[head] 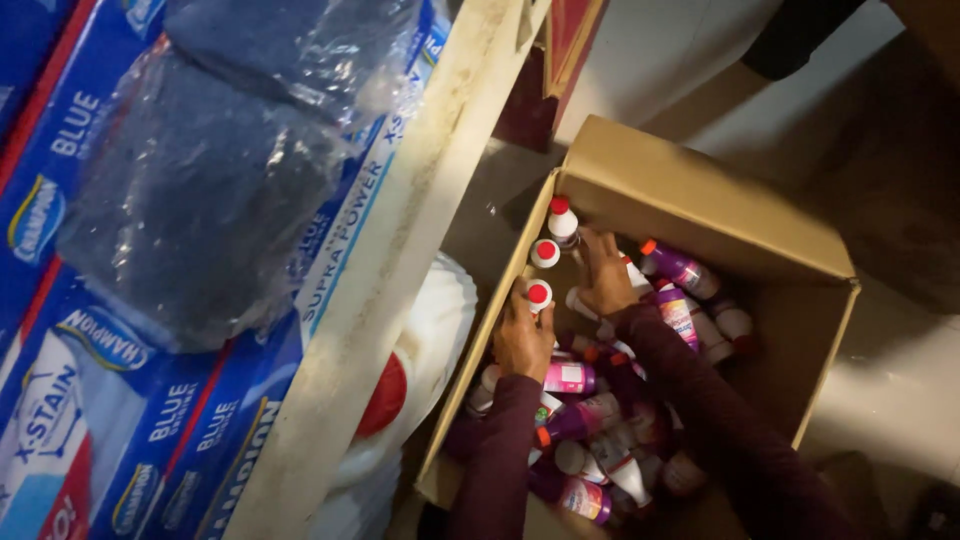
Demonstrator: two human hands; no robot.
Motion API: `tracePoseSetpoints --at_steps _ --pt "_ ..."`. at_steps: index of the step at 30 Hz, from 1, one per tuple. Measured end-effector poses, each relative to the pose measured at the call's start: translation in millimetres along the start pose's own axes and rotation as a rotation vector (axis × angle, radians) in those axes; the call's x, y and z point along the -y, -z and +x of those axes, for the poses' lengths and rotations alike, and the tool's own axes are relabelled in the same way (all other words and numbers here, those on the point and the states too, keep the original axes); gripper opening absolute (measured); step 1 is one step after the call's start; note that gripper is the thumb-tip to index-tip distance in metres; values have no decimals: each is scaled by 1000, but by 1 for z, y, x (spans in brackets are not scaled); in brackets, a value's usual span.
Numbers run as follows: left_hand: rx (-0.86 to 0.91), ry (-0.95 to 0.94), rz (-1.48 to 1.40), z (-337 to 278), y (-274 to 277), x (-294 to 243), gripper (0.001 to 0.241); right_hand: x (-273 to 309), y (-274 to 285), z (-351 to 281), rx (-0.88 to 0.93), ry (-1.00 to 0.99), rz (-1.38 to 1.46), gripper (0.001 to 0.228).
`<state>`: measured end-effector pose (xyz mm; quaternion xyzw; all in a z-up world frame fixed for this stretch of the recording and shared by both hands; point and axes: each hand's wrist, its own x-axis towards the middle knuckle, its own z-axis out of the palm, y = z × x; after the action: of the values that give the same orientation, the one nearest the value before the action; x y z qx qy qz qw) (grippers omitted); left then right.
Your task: Organizing and restocking bottles of bleach on a store shelf and in a cardboard box.
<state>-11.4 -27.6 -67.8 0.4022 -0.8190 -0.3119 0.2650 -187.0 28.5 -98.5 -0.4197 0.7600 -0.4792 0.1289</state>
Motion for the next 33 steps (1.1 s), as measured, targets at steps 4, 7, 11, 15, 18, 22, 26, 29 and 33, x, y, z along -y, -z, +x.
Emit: tracePoseSetpoints --at_steps 4,7,11,15,18,22,26,29,33 --pt "-34 -41 -4 2 3 -4 64 -3 4 -3 39 160 -228 74" --pt "64 153 -17 6 -1 -2 61 -25 -9 0 86 180 -883 73" --pt "45 64 14 5 -9 4 59 -69 -35 -4 76 8 -1066 51" --pt "26 83 -34 9 -12 5 60 -84 -37 5 50 -4 -1060 39" --pt "-21 -42 -84 7 -16 11 63 -103 -38 1 72 40 -1062 28" --pt "61 -26 -74 10 -10 2 62 -16 -10 6 -47 15 -747 77" --pt "102 73 -55 10 -4 -12 57 -21 -17 -7 -83 -27 -385 56" --pt "93 139 -92 10 -4 -9 59 -13 -23 -13 3 -114 -280 57" --pt "73 48 69 10 -23 18 63 -32 -33 -9 -155 -45 -234 54"
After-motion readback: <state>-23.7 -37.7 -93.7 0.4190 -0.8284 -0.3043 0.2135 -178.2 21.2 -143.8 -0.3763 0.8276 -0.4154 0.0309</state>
